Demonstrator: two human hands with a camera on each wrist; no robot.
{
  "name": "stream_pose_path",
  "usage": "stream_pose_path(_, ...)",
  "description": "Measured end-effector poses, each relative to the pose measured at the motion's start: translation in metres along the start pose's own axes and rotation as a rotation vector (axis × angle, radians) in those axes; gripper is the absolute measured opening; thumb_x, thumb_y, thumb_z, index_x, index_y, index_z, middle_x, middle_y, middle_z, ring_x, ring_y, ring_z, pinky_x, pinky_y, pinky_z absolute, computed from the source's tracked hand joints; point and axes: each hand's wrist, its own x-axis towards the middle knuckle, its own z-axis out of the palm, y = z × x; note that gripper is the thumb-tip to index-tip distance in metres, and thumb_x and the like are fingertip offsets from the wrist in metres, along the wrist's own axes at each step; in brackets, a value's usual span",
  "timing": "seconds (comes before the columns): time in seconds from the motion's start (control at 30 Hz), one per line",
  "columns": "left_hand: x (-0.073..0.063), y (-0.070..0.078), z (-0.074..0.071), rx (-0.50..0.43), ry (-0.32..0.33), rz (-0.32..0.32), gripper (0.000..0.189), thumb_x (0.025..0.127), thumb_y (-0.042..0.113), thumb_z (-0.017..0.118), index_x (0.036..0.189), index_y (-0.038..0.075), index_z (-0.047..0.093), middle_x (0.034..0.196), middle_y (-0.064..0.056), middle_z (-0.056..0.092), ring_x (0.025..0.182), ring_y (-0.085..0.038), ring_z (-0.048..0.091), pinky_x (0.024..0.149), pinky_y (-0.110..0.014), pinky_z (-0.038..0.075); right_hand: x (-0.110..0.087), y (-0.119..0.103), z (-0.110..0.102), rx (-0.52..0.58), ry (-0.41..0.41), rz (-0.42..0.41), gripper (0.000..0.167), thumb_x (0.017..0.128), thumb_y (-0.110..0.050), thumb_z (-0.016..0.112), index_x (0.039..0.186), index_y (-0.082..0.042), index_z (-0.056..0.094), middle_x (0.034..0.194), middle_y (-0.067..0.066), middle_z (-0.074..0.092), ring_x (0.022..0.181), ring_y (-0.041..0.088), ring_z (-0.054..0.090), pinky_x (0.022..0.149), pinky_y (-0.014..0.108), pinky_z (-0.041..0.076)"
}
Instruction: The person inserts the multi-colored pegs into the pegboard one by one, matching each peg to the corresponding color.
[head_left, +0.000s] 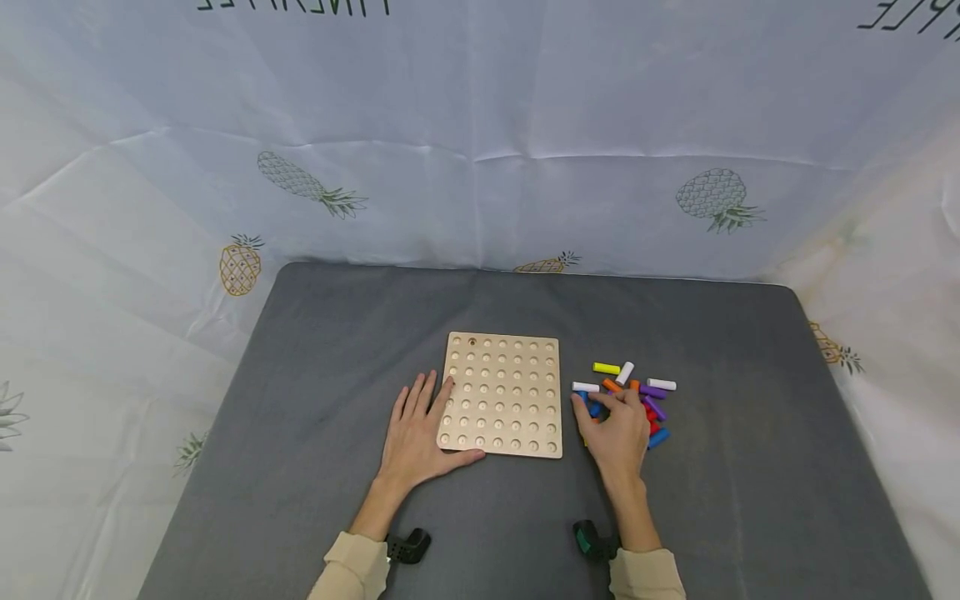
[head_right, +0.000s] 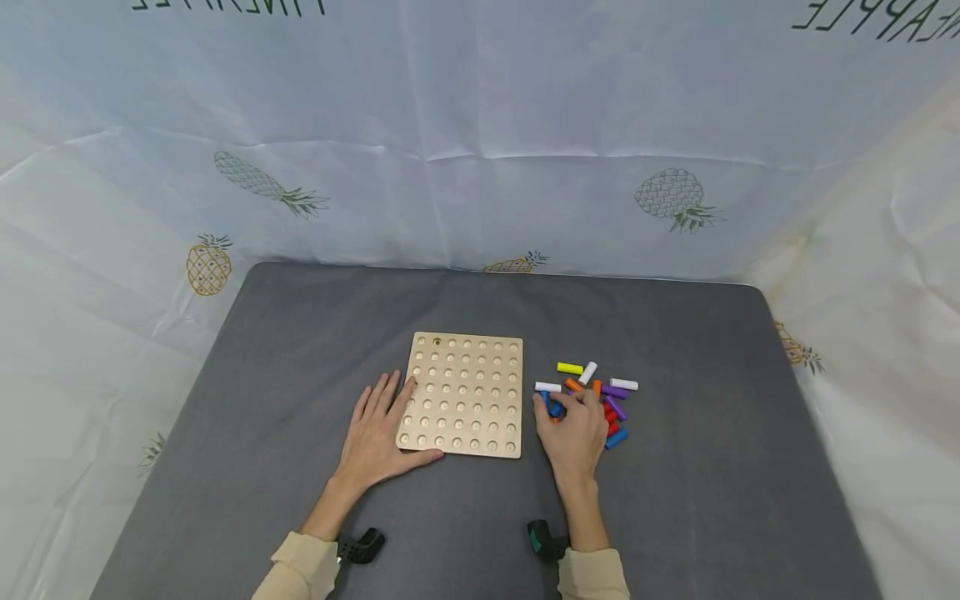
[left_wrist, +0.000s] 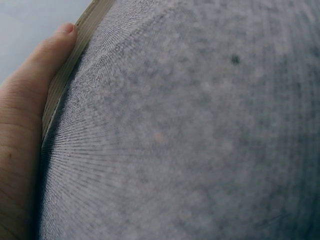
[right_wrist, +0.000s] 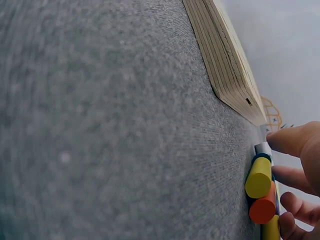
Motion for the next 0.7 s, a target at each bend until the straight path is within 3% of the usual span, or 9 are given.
stream_pose_path(0.33,0.0005,-0.0004,0.0005,0.006,-0.001,-0.002,0.127,0.064,0.087,0.068,0.164,0.020,0.026,0.167,-0.015,0.032,0.158,-0.033,0.027,0.127,-0.055,0.022,0.0016,-0.0031,0.0044,-0.090,0.002,-0.033,0.032,0.077,-0.028,0.087,0.089,0.001,0.082,0.094,0.021,0.064,0.077,0.039,0.058,0.069,0.052,0.046)
stream_pose_path(0.7,-0.0004,-0.0008,0.0011,0.001,0.006,0.000,0.129,0.064,0.087,0.068,0.164,0.017,0.025,0.168,-0.014,0.032,0.158,-0.032,0.027,0.127,-0.054,0.021,0.0008,-0.0069,0.0068,-0.096,-0.045,0.033,0.030,0.079,-0.029,0.085,0.092,-0.002,0.083,0.095,0.018,0.060,0.081,0.037,0.053,0.072,0.051,0.041)
